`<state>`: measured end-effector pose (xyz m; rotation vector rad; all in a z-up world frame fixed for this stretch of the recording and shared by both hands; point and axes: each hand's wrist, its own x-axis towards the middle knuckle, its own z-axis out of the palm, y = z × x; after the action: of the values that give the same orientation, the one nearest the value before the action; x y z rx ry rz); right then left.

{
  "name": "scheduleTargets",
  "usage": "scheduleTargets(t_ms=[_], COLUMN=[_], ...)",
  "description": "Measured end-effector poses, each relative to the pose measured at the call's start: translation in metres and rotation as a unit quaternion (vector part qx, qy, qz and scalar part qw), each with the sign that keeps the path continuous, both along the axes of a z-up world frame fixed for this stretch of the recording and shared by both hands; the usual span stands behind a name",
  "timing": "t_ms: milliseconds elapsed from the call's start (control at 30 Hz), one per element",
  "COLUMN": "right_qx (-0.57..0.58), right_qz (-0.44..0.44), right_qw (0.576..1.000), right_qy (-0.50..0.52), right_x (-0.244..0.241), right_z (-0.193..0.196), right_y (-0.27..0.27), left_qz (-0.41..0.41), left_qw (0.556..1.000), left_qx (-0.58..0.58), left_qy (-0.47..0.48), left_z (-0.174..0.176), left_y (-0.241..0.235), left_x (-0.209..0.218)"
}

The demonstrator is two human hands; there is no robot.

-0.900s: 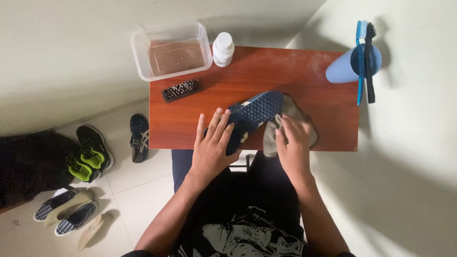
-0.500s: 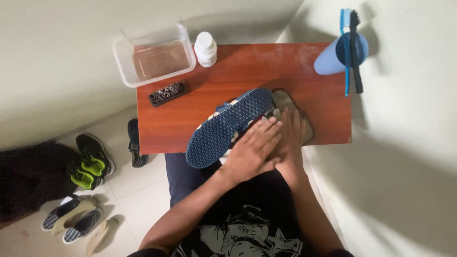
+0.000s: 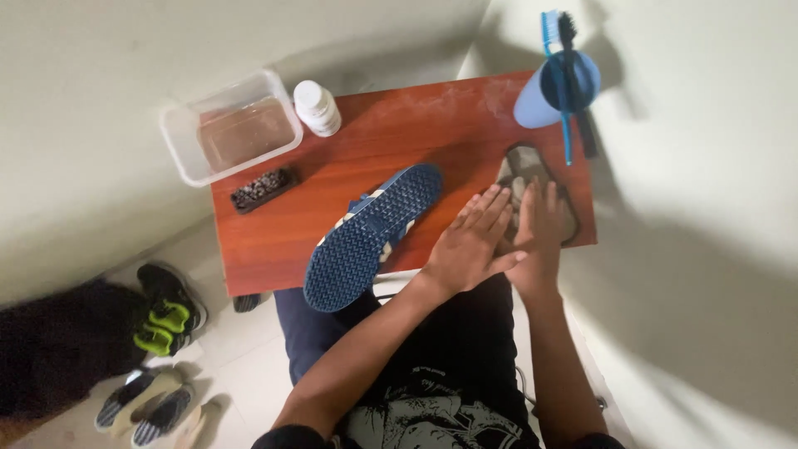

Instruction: The person cleans the sole of a blue sneaker using a brush. They dip the brush into a container of liquid and scrub the textured bottom of the shoe repeatedly.

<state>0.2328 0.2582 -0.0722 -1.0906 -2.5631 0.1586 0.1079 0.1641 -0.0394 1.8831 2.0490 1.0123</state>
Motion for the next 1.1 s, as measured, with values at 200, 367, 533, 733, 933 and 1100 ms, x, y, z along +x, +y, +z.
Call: scheduleTargets(t_ms=[200, 367, 533, 733, 933, 1100], right_qx=[-0.094, -0.089, -0.086, -0.022, -0.024, -0.047], right_qz=[-0.022, -0.032, -0.026, 0.037, 0.162, 0.284], right_qw=[0.995, 0.995, 0.994, 0.990, 0.972, 0.950], right_qy=[0.004, 0.022, 0.063, 0.132, 0.170, 0.120], right_x=[-0.008, -0.015, -0.017, -0.052, -0.104, -0.174], right_z=[0.026, 0.036, 0.033, 0.041, 0.061, 0.082], right_y=[0.011, 0.013, 0.001, -0.038, -0.059, -0.070], left_qz=[-0.013, 0.002, -0.021, -0.014, 0.064, 0.197], left_qw=[0.998, 0.999, 0.999, 0.998, 0.990, 0.980], left_qx=[-0.067, -0.036, -0.036, 0.041, 0.121, 0.015], left_qy=[-0.003, 0.006, -0.029, -0.050, -0.020, 0.021], left_z=[0.003, -0.007, 0.009, 0.055, 0.068, 0.064], left_y=[0.026, 0.037, 0.014, -0.038, -0.102, -0.163], left_x=[0.002, 0.003, -0.011, -0.047, -0.104, -0.135])
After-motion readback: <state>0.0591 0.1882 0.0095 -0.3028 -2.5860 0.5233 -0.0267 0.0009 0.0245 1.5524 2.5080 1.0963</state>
